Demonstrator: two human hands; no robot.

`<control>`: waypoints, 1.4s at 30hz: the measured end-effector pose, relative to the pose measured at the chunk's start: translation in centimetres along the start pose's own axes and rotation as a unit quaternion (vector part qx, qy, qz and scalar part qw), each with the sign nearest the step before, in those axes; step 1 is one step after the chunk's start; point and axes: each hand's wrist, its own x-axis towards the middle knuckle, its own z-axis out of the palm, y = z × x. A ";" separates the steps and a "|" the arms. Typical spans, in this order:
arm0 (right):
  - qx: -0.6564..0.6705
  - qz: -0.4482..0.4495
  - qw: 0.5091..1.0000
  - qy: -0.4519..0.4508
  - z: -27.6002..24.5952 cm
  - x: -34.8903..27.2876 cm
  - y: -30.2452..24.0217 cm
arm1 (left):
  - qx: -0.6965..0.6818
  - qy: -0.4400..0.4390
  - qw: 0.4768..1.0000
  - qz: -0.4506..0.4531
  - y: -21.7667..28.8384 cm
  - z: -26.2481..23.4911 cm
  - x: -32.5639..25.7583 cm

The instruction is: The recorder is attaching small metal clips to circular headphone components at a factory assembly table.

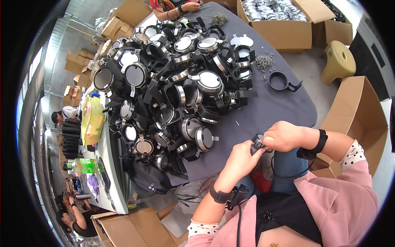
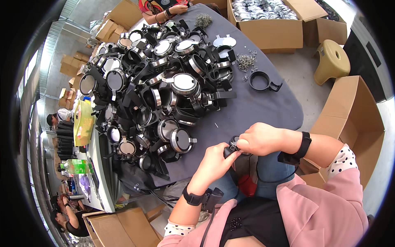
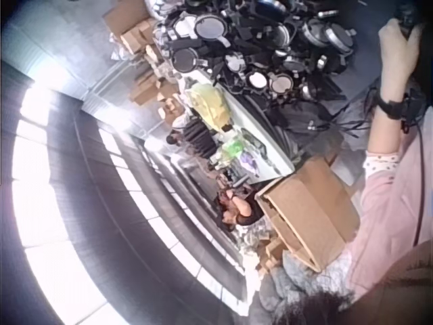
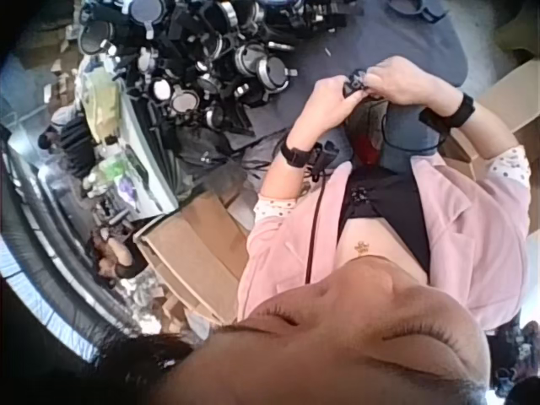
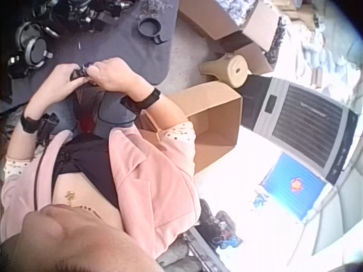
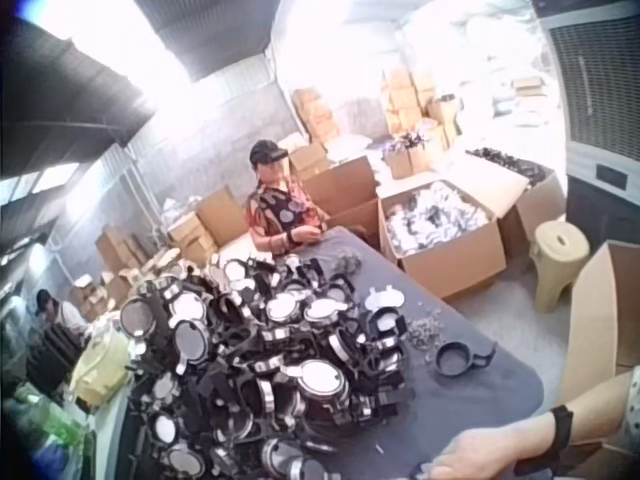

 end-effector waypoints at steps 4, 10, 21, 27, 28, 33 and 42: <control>0.012 0.011 1.000 -0.006 0.1 0.0 0.1 | -0.004 -0.005 1.000 -0.014 0.1 0.1 0.0; 0.033 0.077 0.996 -0.034 0.6 0.5 0.3 | -0.005 0.010 0.999 -0.040 0.4 0.5 0.5; -0.007 0.168 0.980 -0.110 -0.6 2.6 -1.4 | -0.007 0.067 0.997 -0.042 -0.2 0.9 0.0; 0.005 0.132 0.990 -0.047 -0.2 2.2 -1.8 | -0.077 0.062 0.994 -0.044 -1.5 1.0 -1.1; 0.001 0.119 0.992 -0.038 0.0 2.0 -1.5 | -0.064 0.058 0.995 -0.052 -1.4 0.7 -1.7; 0.069 0.299 0.943 0.127 1.8 -1.5 0.1 | 0.014 0.188 0.982 -0.016 1.3 -4.6 -3.7; 0.032 0.269 0.944 0.187 3.5 -2.3 0.6 | -0.345 0.431 0.823 0.132 7.0 -20.7 6.8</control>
